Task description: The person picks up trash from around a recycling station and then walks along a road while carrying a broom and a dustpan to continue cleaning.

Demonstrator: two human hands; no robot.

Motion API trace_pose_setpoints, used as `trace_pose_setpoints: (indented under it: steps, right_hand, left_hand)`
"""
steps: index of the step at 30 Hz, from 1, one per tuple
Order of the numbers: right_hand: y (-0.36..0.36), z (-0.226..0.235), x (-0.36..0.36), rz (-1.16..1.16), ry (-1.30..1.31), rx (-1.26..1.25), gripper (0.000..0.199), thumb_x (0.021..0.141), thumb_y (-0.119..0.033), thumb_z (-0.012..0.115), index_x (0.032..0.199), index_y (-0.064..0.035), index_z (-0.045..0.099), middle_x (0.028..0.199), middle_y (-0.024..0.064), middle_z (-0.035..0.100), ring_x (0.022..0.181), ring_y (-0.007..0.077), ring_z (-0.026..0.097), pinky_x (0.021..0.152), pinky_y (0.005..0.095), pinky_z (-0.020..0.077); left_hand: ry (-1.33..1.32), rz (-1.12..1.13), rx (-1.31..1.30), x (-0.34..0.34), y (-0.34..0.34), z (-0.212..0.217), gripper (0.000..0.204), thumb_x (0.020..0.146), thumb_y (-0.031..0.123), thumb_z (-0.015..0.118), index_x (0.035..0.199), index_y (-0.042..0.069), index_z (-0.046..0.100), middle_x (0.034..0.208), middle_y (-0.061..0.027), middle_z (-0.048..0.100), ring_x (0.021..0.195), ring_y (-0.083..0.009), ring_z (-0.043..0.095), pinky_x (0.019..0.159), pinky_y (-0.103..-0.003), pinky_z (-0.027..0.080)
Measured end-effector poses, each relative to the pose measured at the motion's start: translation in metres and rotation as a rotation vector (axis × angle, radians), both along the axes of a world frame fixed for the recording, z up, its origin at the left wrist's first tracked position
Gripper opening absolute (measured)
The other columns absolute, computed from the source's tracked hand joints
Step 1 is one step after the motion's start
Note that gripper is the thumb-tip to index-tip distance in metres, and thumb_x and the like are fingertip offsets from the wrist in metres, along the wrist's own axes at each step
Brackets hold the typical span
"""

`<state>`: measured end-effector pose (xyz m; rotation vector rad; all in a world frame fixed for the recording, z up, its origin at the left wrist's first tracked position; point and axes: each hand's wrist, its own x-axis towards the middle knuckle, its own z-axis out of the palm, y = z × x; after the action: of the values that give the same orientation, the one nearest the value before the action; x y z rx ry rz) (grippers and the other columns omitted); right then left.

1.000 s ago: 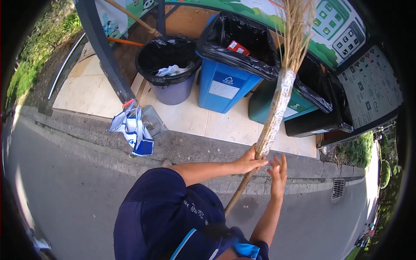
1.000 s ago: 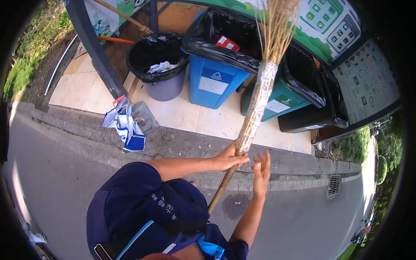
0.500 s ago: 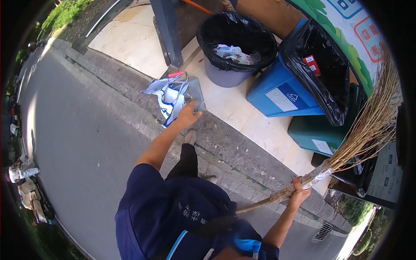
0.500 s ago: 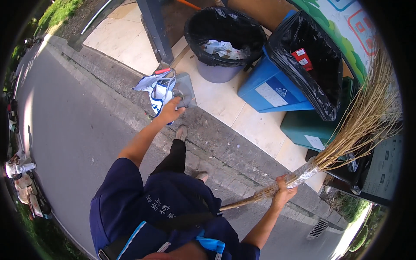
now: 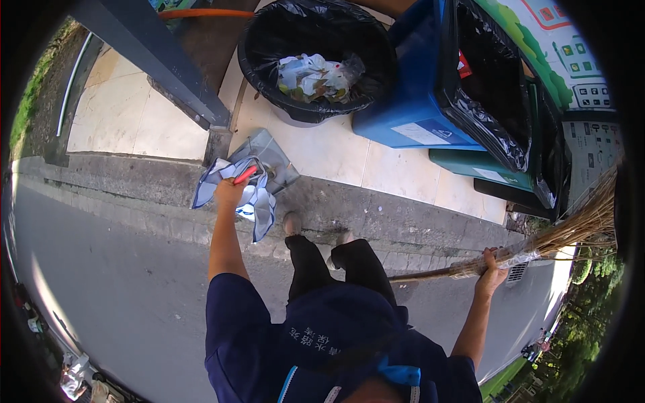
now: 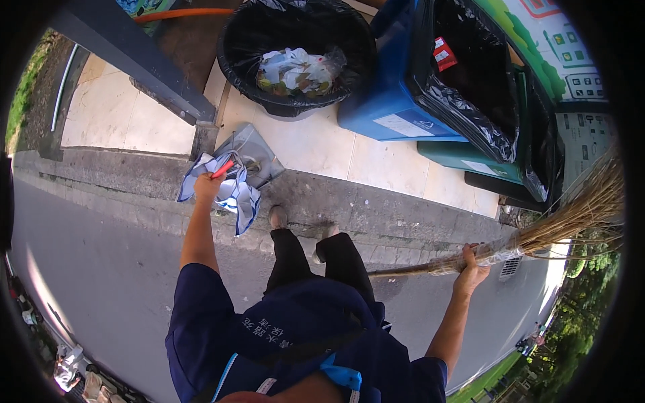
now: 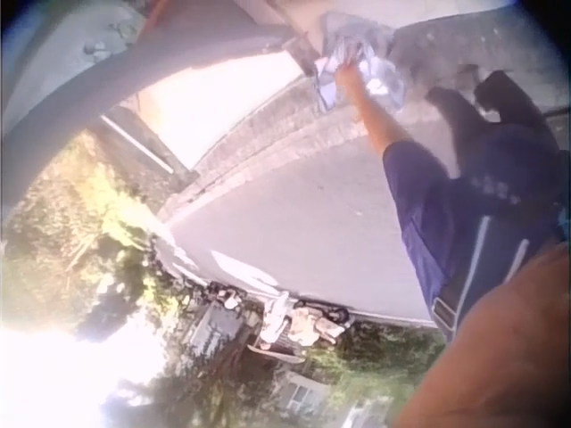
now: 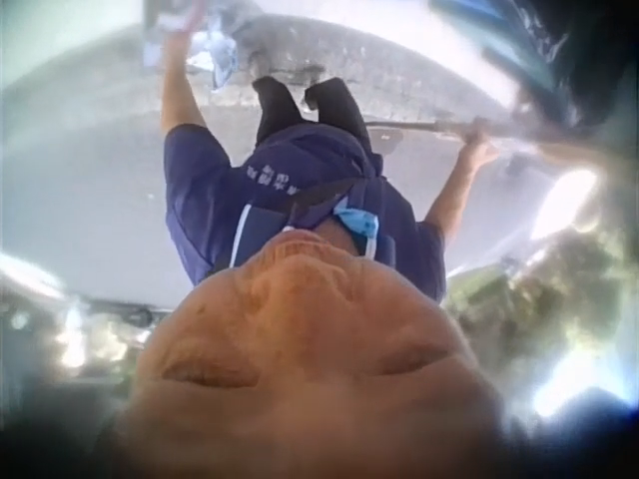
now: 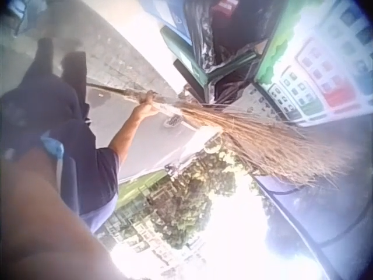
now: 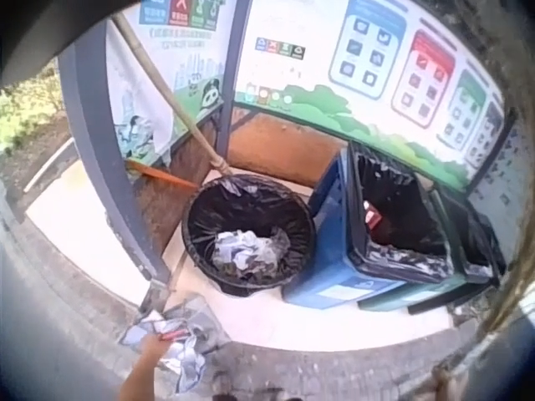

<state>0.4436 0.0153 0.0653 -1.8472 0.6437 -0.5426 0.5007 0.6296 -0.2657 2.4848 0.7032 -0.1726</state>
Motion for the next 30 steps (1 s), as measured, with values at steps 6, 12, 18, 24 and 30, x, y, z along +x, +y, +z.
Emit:
trace_pose_setpoints:
  steps: [6,12,18,24,30]
  right_hand:
    - [-0.027,-0.011,0.042,-0.041,0.018,-0.033,0.016,0.067,0.001,0.067,0.082,-0.0017,0.06,0.081,0.0035,0.059,0.074,0.0144,0.053,0.071,0.0275,0.0426]
    - [-0.07,-0.027,0.103,-0.126,0.029,0.007,0.028,0.066,-0.004,0.07,0.091,0.0028,0.06,0.088,0.0077,0.061,0.077,0.0169,0.056,0.074,0.0294,0.0441]
    - [-0.1,-0.047,0.162,-0.049,0.019,0.052,0.031,0.066,-0.005,0.072,0.092,0.0041,0.058,0.087,0.0076,0.061,0.077,0.0162,0.056,0.074,0.0285,0.0443]
    - [-0.121,-0.042,0.168,-0.041,-0.001,0.149,0.031,0.066,-0.002,0.072,0.092,0.0025,0.058,0.087,0.0057,0.06,0.077,0.0157,0.056,0.072,0.028,0.0448]
    - [-0.127,-0.047,0.155,-0.059,0.022,0.136,0.028,0.067,-0.002,0.071,0.091,0.0011,0.058,0.086,0.0047,0.06,0.076,0.0145,0.055,0.071,0.0269,0.0444]
  left_hand:
    - [-0.216,0.183,-0.421,-0.066,0.027,0.063,0.017,0.072,0.006,0.066,0.058,0.001,0.058,0.054,0.0054,0.045,0.055,-0.004,0.042,0.053,-0.02,0.033]
    - [-0.436,0.246,-0.561,-0.032,0.017,0.28,0.031,0.076,0.017,0.069,0.057,0.006,0.048,0.055,0.0029,0.044,0.052,-0.0063,0.039,0.05,-0.022,0.031]
    - [-0.705,0.048,-0.483,0.017,-0.042,0.436,0.039,0.09,0.036,0.053,0.065,0.009,0.037,0.053,0.004,0.033,0.046,-0.0046,0.026,0.043,-0.023,0.019]
    - [-0.727,0.015,-0.266,0.073,-0.094,0.556,0.034,0.094,0.032,0.047,0.069,0.011,0.038,0.053,0.0053,0.024,0.044,-0.0041,0.021,0.039,-0.022,0.017]
    - [-0.583,-0.107,-0.199,0.178,-0.155,0.609,0.032,0.092,0.036,0.049,0.083,0.006,0.047,0.052,0.0052,0.028,0.042,-0.0029,0.024,0.039,-0.021,0.02]
